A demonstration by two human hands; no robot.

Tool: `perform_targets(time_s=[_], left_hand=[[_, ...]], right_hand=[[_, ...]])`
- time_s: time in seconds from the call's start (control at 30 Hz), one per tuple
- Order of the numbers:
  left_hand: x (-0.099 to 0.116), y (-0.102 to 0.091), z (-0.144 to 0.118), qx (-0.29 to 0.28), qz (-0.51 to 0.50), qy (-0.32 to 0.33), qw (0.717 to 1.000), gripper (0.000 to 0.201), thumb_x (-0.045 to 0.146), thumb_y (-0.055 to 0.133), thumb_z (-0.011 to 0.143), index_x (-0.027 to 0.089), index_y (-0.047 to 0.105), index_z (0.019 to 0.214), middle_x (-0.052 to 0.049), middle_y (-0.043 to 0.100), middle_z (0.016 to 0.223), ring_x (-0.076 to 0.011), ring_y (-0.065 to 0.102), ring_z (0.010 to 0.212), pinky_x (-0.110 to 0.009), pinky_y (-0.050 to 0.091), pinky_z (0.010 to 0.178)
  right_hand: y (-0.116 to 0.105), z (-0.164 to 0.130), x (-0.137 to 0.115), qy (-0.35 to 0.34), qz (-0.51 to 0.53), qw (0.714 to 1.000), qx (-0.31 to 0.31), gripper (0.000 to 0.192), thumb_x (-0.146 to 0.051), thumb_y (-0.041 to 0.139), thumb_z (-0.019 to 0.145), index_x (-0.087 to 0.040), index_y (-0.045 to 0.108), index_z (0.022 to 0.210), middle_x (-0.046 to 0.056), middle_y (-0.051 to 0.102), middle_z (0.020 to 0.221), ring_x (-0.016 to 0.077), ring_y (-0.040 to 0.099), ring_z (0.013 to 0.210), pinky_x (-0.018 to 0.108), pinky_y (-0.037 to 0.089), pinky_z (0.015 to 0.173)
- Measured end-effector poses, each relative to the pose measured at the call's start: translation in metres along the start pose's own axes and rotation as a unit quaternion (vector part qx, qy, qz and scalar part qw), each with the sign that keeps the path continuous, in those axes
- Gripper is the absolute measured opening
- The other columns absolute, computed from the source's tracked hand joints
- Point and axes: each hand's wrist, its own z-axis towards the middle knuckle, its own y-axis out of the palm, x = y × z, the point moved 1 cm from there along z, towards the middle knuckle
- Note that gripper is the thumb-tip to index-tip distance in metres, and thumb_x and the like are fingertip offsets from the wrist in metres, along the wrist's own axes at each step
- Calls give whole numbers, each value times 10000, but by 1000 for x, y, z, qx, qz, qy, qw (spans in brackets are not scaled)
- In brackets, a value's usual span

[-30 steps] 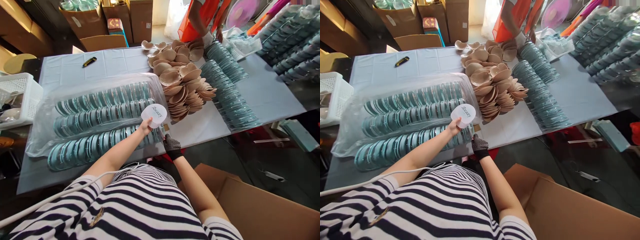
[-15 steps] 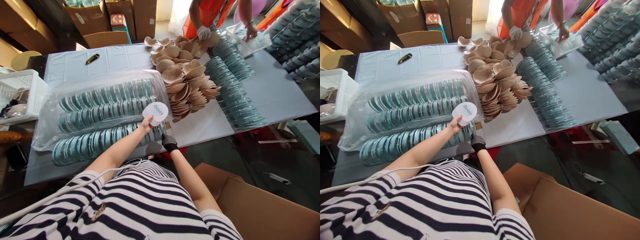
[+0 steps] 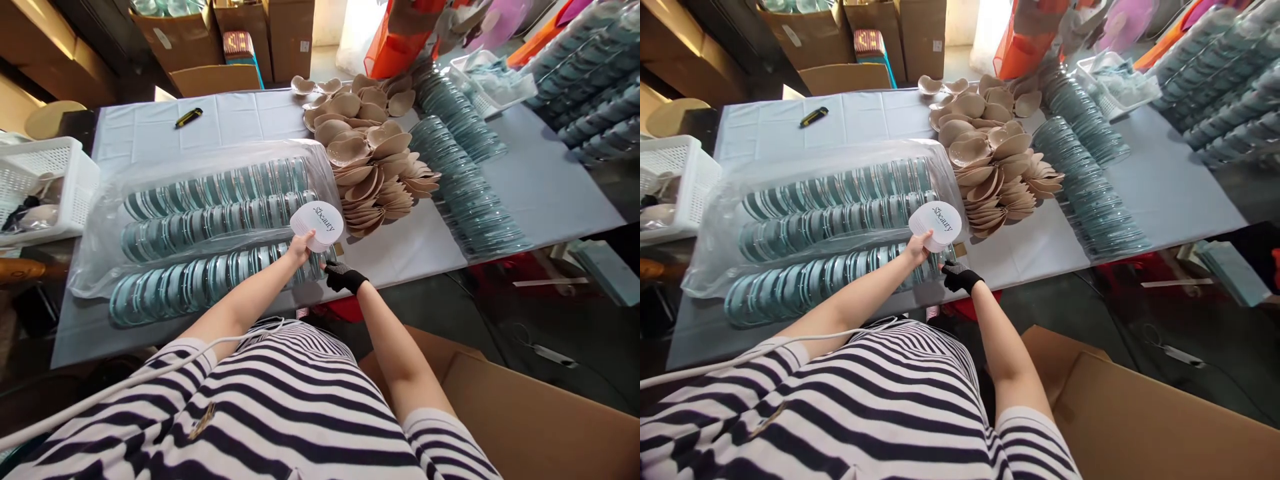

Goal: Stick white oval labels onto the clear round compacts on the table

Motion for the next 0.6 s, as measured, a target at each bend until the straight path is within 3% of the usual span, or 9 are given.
perform_targets(time_s=[0.07,0.13,0.2,0.27,0.37,0.43,0.5,0.6], left_hand=[[0,3,-1,-4,8,7,1000,280,68,689,781,98,684,1059,-119,750,1070,-256,686,1080,-446,484,1069],[1,6,-3,-20,21,10,1000,274,74,710,761,97,692,1033,-117,755,1045,-251,690,1058,-436,488,1059],[2,7,-8,-47,45,5,998,294,99,758,723,98,702,1012,-120,757,1023,-260,693,1039,-432,498,1037],[3,6,-14,-55,75,2,996,312,128,793,695,106,708,994,-114,762,980,-269,696,1017,-433,508,1010],[5,0,-23,-14,109,3,994,269,141,782,715,124,701,971,-87,765,904,-254,701,965,-424,520,972],[7,-6,-29,-2,116,-7,993,250,139,764,736,127,697,976,-80,763,892,-240,706,926,-423,530,955],[11,-11,-33,-20,105,-17,994,283,141,768,739,128,696,1011,-86,762,928,-239,713,922,-424,538,953],[22,-19,-32,-18,47,-4,999,358,138,769,752,140,684,1100,-92,759,1019,-238,711,997,-398,541,980]], right_hand=[[-15,-4,-12,-62,-97,987,117,262,-430,557,881,-171,593,874,22,607,572,134,536,467,237,450,488],[-29,-8,-28,-176,-132,936,274,344,-439,457,906,-164,638,1009,70,694,780,170,639,678,286,535,674],[-34,-12,-43,-262,-137,878,378,462,-445,409,907,-174,593,1233,112,700,1093,218,647,991,360,521,902],[-26,-15,-54,-314,-170,838,412,541,-425,432,889,-171,520,1359,132,613,1312,244,565,1194,409,435,1053],[3,-17,-64,-382,-244,792,409,513,-358,469,873,-165,540,1343,140,563,1377,259,530,1237,426,387,1102],[19,-19,-65,-366,-249,804,398,491,-328,443,886,-167,536,1341,138,600,1318,261,559,1185,427,435,1047],[26,-25,-60,-288,-219,844,397,511,-323,362,923,-160,482,1393,138,621,1276,252,579,1149,403,478,978],[23,-51,-31,-178,-204,871,409,553,-346,254,967,-125,417,1448,179,590,1317,257,553,1198,372,479,944]])
